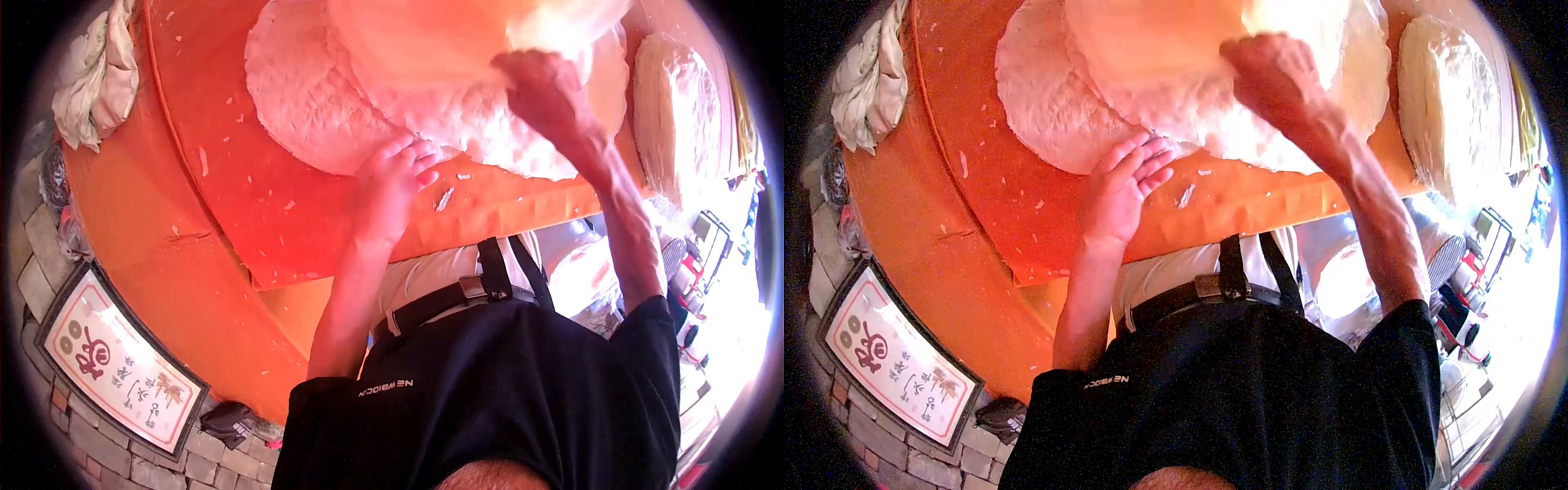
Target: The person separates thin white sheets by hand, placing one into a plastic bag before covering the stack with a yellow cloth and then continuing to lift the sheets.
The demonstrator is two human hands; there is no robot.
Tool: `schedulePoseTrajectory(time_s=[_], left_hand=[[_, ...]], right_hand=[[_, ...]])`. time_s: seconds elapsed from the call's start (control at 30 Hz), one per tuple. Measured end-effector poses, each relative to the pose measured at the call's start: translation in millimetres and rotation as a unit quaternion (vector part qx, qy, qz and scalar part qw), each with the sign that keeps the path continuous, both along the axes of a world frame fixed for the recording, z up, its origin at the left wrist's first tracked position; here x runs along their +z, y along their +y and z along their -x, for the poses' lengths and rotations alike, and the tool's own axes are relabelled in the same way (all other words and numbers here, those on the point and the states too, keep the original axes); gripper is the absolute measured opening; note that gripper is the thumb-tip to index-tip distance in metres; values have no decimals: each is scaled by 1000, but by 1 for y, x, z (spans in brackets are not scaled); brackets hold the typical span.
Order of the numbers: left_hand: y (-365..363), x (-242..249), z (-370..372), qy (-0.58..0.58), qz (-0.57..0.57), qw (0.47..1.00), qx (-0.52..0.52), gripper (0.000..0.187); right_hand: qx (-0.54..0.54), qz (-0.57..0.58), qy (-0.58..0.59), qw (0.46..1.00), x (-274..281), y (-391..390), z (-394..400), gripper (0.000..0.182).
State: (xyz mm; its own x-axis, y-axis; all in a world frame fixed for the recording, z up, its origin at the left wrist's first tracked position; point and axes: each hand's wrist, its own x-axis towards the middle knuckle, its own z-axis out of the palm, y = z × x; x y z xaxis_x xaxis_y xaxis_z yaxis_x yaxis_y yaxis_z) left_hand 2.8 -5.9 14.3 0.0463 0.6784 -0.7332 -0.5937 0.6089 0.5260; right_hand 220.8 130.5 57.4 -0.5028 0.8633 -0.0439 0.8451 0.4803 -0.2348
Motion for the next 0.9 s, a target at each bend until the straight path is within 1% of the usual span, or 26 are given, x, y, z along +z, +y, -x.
schedulePoseTrajectory(time_s=[0.07,0.1,0.17,0.2,0.27,0.3,0.4,0.43,0.5,0.6,0.63,0.67,0.73,0.77,0.8,0.87,0.9], left_hand=[[4,-8,-10,-29,9,999,34,31],[5,-10,-11,-48,-2,998,40,27],[0,-11,-14,-55,8,997,47,27],[4,-13,-16,-60,7,997,52,26],[6,-16,-19,-49,-9,999,16,24],[6,-16,-19,-42,-15,999,-2,23],[12,-6,-27,-85,-54,995,-9,23],[13,-6,-30,-126,-51,991,11,24],[15,-2,-34,-207,-42,976,49,27],[27,13,-43,-272,-78,956,80,25],[30,8,-44,-291,-139,945,62,27],[30,5,-45,-282,-134,948,64,28],[33,0,-46,-261,-130,954,67,32],[32,-4,-42,-210,-98,972,36,33],[28,-11,-37,-175,-85,981,18,34],[17,-23,-28,-106,-52,993,-13,34],[17,-15,-25,-90,-55,994,-28,33]], right_hand=[[11,-18,6,1000,-6,-10,-5,20],[2,-21,19,1000,-2,-14,-9,23],[-19,-22,43,999,12,-26,-20,31],[-5,-28,44,999,10,-28,-26,34],[20,-28,47,998,0,-43,-36,40],[19,-7,23,1000,-1,-51,-38,43],[9,-9,28,1000,-5,-63,-38,46],[6,19,39,999,-6,-66,-38,48],[7,10,61,998,-1,-76,-33,48],[-8,-40,84,996,-13,-76,-30,46],[-17,-53,84,995,-23,-69,-35,45],[-26,-69,84,994,-28,-64,-39,44],[-41,-19,98,994,-8,-42,-46,35],[-60,1,23,998,18,-26,-49,31],[-74,-7,-12,997,42,-11,-55,28],[-111,-88,-19,990,96,11,-62,22],[-131,-158,3,979,121,19,-63,21]])
